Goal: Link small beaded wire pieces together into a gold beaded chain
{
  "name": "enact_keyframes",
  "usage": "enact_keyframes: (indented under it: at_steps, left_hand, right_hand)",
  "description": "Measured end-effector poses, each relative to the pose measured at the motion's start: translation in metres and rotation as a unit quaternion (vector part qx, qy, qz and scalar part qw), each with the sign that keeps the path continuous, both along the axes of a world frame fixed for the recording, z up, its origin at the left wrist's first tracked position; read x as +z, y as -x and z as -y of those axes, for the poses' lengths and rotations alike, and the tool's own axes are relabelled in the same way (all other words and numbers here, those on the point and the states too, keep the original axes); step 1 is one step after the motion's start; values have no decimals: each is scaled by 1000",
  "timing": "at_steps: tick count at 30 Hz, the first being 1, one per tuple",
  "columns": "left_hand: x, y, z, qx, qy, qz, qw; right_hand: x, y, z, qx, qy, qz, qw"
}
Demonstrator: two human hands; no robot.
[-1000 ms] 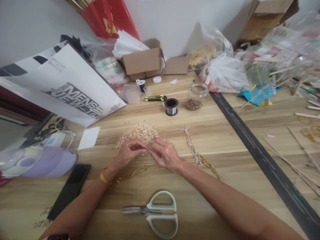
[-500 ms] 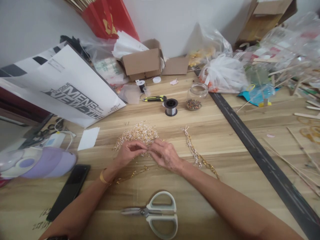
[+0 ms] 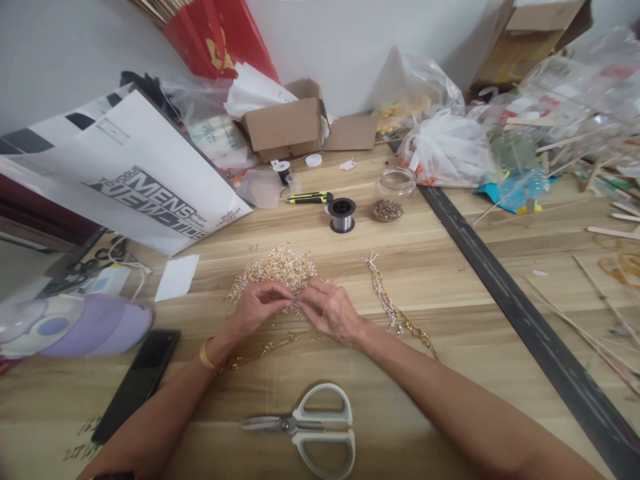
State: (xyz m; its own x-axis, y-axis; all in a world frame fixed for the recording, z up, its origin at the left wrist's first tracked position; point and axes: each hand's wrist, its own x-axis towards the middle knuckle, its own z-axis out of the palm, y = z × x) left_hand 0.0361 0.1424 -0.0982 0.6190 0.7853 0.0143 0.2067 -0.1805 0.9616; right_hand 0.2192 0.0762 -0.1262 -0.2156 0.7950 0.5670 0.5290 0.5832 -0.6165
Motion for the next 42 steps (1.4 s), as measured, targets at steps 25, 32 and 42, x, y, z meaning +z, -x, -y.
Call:
enact_keyframes:
  at_steps: [25, 32, 42]
  left_hand:
    - [0, 1, 2, -22, -76, -5, 997]
    - [-1, 0, 4, -1, -95, -28, 995]
    - [-1, 1, 4, -11, -155, -20, 988]
  right_hand:
    - [-1, 1, 0, 4, 2, -4, 1000]
    - [-1, 0, 0, 8, 7, -1, 1000]
    - [-1, 1, 0, 2, 9, 4, 1000]
